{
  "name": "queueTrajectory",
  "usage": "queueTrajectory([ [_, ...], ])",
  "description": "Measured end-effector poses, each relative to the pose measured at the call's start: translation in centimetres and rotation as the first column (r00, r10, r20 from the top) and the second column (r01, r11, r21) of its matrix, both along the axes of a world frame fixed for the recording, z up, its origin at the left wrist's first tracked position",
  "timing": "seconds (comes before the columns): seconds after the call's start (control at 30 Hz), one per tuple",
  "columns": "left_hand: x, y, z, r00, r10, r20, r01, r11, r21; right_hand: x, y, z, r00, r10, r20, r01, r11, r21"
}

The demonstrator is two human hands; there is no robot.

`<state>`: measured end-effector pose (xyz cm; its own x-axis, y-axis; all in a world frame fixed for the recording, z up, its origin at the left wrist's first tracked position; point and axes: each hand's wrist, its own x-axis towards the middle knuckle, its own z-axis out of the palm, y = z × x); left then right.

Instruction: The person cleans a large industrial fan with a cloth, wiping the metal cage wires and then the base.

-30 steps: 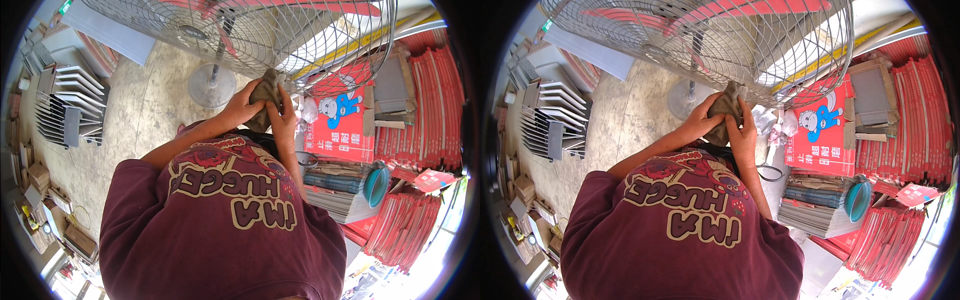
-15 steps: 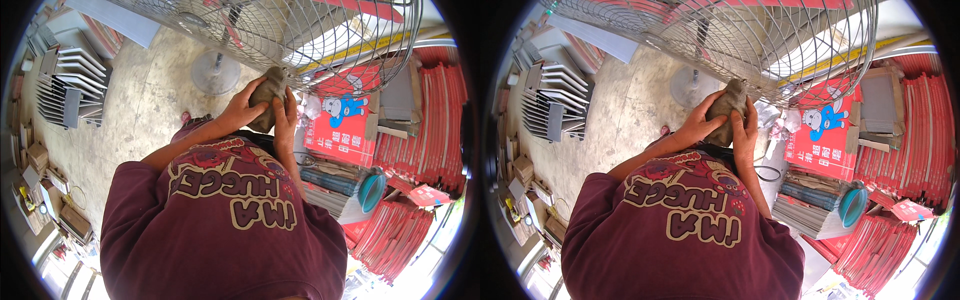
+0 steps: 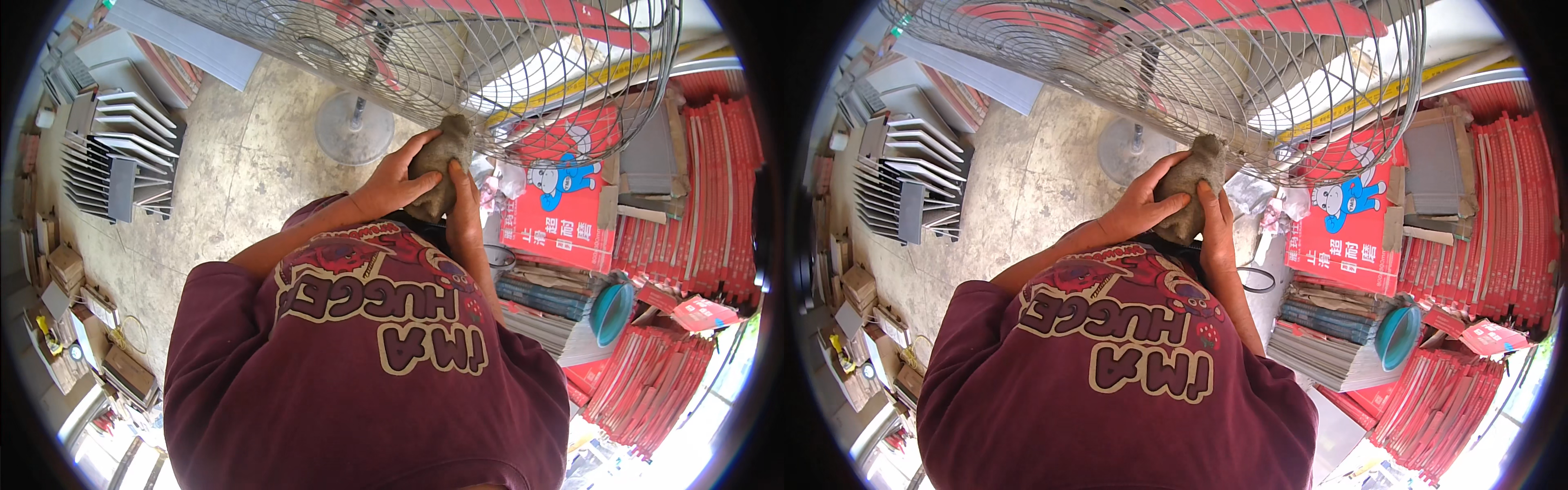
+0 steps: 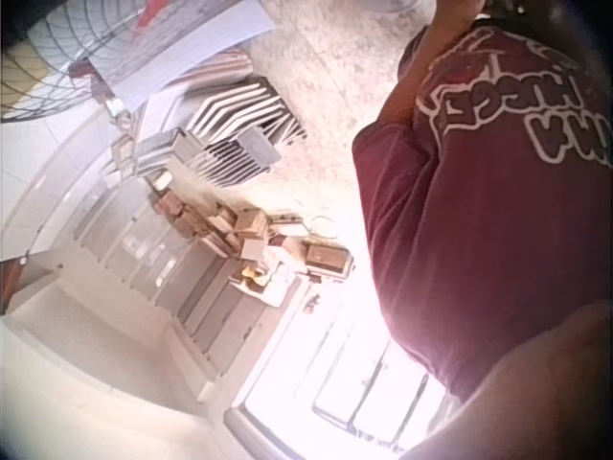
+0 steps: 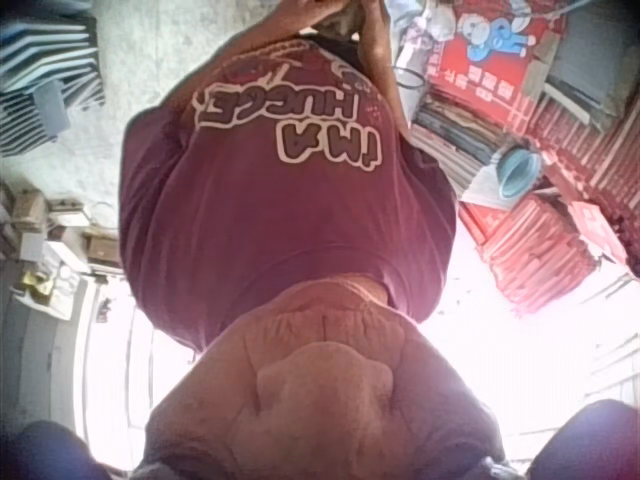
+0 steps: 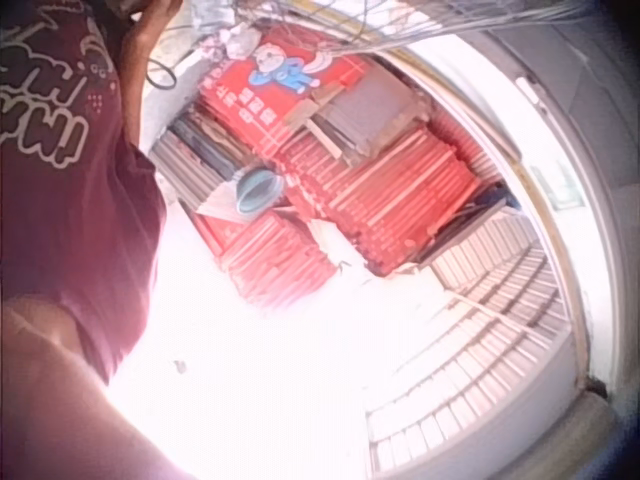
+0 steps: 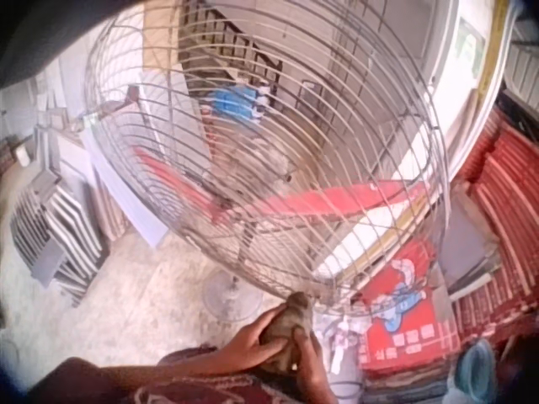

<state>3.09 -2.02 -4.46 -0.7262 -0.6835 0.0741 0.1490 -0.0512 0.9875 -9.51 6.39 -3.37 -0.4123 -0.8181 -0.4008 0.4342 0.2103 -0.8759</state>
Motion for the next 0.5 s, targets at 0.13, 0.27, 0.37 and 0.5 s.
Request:
queueTrajectory([
  [0.13, 0.6, -0.3, 0.5, 1.0, -0.004, -0.013, 0.004, 1.0, -0.004, 0.6, -0.2, -0.1, 0.986, -0.012, 0.169, 0.015, 1.0, -0.021],
  [0.27, 1.1, -0.5, 0.2, 0.999, -0.016, -0.035, 0.014, 0.998, -0.065, 1.0, -0.2, -0.2, 0.967, -0.034, 0.253, 0.056, 0.995, -0.079],
  [0.37, 1.7, -0.4, 0.3, 0.999, -0.049, 0.015, 0.049, 0.999, -0.012, 1.9, -0.2, 1.2, 0.987, -0.081, 0.137, 0.098, 0.987, -0.126],
  [0.5, 2.2, -0.2, 0.2, 0.998, -0.059, -0.011, 0.06, 0.998, 0.016, 2.8, 0.0, 1.6, 0.991, -0.127, 0.052, 0.133, 0.981, -0.14],
])
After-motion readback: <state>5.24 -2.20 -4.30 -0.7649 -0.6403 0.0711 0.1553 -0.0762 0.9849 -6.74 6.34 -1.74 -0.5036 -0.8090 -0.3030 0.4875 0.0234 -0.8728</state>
